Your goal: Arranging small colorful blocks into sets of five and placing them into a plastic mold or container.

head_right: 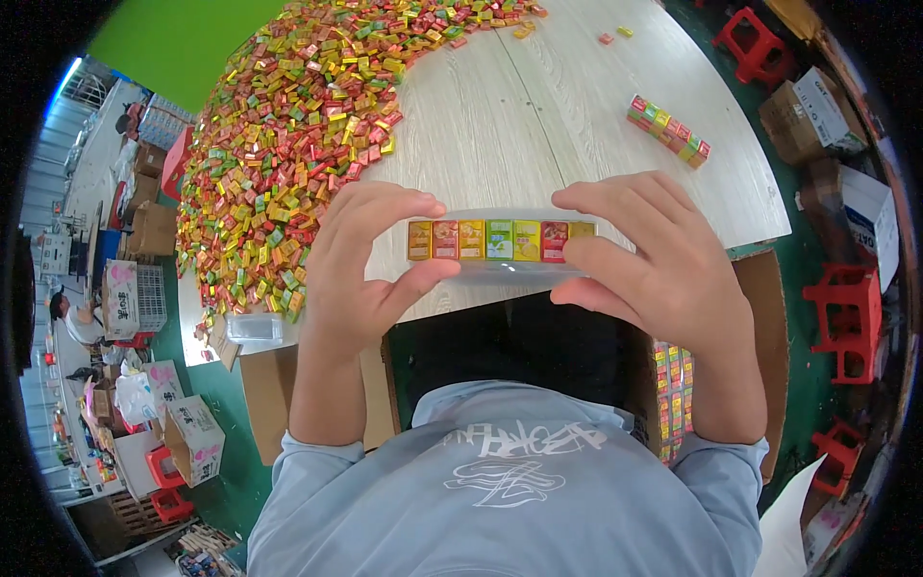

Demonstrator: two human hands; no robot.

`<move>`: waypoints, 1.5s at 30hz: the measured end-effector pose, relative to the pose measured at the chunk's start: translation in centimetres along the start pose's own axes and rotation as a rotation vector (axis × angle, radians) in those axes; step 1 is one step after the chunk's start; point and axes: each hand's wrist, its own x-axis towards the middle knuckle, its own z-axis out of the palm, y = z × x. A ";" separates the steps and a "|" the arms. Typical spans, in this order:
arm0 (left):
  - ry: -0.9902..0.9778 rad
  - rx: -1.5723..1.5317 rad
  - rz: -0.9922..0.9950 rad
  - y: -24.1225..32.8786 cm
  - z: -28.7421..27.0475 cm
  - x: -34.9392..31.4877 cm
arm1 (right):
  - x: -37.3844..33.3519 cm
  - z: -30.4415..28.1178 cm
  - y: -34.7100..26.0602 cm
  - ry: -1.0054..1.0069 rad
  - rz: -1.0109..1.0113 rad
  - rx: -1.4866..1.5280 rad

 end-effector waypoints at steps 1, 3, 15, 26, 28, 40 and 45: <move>-0.003 -0.004 0.003 -0.1 0.1 0.1 | 0.0 0.0 0.0 -0.007 0.013 0.009; 0.003 -0.032 0.006 -0.2 0.5 0.4 | 0.0 -0.3 0.0 -0.017 0.040 0.021; -0.017 0.037 -0.011 -0.5 1.5 1.6 | -4.2 -2.2 6.6 0.171 0.399 0.083; 0.172 0.016 -0.358 -2.7 0.9 -5.1 | -12.3 1.3 19.5 0.155 0.696 -0.043; 0.175 0.019 -0.409 -2.9 0.7 -6.1 | -12.0 1.9 19.3 0.111 0.691 -0.046; -0.054 0.754 -0.259 -11.5 0.0 -1.8 | -3.6 2.4 16.6 -0.005 0.541 -0.063; -0.116 1.034 -0.399 -24.8 0.4 4.2 | 1.2 5.5 15.6 -0.001 0.327 0.060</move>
